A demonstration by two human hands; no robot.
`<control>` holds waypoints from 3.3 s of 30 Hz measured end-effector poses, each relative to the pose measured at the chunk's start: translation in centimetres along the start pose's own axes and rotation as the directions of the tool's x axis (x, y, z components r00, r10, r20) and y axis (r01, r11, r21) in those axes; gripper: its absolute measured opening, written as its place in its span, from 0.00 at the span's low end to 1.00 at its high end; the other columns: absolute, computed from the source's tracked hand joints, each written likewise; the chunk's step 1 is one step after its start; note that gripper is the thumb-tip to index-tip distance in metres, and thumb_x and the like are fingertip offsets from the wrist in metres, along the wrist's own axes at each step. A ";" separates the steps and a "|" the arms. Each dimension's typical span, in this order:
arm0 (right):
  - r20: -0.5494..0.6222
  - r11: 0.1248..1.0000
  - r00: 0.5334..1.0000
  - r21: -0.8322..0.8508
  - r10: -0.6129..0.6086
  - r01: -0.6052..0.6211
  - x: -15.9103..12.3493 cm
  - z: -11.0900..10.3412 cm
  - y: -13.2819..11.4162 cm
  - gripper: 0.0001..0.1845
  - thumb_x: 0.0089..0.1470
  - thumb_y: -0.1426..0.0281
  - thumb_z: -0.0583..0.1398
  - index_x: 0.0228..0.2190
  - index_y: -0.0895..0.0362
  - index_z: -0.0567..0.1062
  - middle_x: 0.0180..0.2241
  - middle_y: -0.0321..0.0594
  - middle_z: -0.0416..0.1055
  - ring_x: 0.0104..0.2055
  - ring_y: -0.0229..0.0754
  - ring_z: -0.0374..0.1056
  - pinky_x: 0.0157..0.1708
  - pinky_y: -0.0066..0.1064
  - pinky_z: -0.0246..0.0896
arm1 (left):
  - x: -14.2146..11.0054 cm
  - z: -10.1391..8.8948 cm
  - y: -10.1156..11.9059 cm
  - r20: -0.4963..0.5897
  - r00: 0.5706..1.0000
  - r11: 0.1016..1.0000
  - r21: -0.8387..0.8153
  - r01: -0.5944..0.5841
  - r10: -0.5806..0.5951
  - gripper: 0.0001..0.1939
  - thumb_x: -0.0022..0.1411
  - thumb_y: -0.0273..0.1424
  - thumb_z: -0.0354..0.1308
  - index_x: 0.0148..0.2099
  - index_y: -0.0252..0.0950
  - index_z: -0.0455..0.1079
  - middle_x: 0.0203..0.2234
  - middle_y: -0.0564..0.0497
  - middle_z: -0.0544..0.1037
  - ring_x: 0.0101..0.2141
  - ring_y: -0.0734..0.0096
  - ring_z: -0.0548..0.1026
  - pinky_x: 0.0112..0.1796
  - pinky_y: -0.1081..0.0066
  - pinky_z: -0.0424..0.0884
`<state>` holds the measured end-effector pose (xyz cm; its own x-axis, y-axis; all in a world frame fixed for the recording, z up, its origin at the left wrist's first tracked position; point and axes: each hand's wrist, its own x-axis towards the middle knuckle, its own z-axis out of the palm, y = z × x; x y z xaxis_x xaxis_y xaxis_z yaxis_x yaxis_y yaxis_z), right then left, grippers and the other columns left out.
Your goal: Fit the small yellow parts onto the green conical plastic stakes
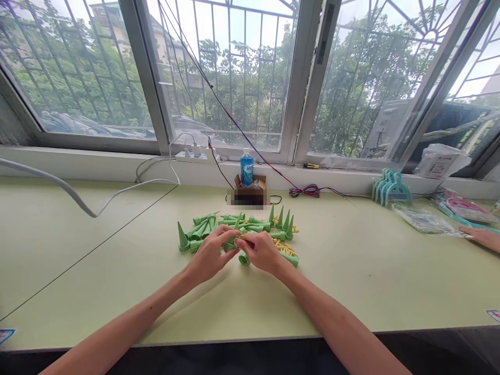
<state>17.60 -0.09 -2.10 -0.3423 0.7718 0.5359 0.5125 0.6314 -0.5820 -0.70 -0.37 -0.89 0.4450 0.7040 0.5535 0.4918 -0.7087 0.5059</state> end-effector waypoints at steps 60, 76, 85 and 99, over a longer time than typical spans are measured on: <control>-0.336 0.998 0.941 0.050 0.046 -0.031 0.2 -0.6 -0.1 0.17 0.65 0.61 0.51 0.25 0.54 0.58 0.19 0.28 0.52 0.20 0.33 0.49 0.22 0.26 0.48 | -0.2 0.2 0.6 0.060 0.997 0.988 -0.152 -0.032 0.041 0.16 0.68 0.38 0.54 0.55 0.41 0.64 0.49 0.45 0.73 0.46 0.64 0.74 0.46 0.62 0.74; -0.344 0.997 0.937 0.064 0.057 -0.037 0.2 -0.5 0.1 0.15 0.64 0.62 0.52 0.28 0.55 0.63 0.20 0.29 0.57 0.20 0.32 0.52 0.22 0.24 0.51 | -0.3 0.3 0.5 -0.017 0.998 0.998 -0.020 0.060 -0.061 0.09 0.68 0.34 0.51 0.38 0.36 0.69 0.14 0.63 0.53 0.17 0.80 0.50 0.21 0.77 0.49; -0.339 0.998 0.939 0.045 0.065 -0.053 0.3 -0.5 0.6 0.14 0.64 0.61 0.52 0.29 0.56 0.66 0.23 0.33 0.63 0.22 0.34 0.57 0.25 0.24 0.56 | -0.6 0.7 0.4 0.048 0.999 0.999 -0.045 0.025 -0.023 0.12 0.69 0.33 0.48 0.36 0.36 0.69 0.13 0.62 0.58 0.16 0.80 0.53 0.22 0.78 0.54; -0.377 0.997 0.926 -0.054 0.026 -0.050 0.4 -1.3 1.1 0.15 0.65 0.62 0.52 0.29 0.56 0.67 0.22 0.32 0.63 0.21 0.34 0.57 0.25 0.25 0.55 | -0.6 1.0 0.7 -0.151 0.978 0.989 -0.015 -0.145 0.141 0.09 0.66 0.28 0.53 0.32 0.35 0.69 0.15 0.61 0.58 0.18 0.80 0.53 0.21 0.78 0.54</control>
<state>19.09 0.77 -1.73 -0.0064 0.7022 0.7120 0.5707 0.5872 -0.5740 0.10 -1.24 -1.53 0.3917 0.5817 0.7129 0.4107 -0.8038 0.4303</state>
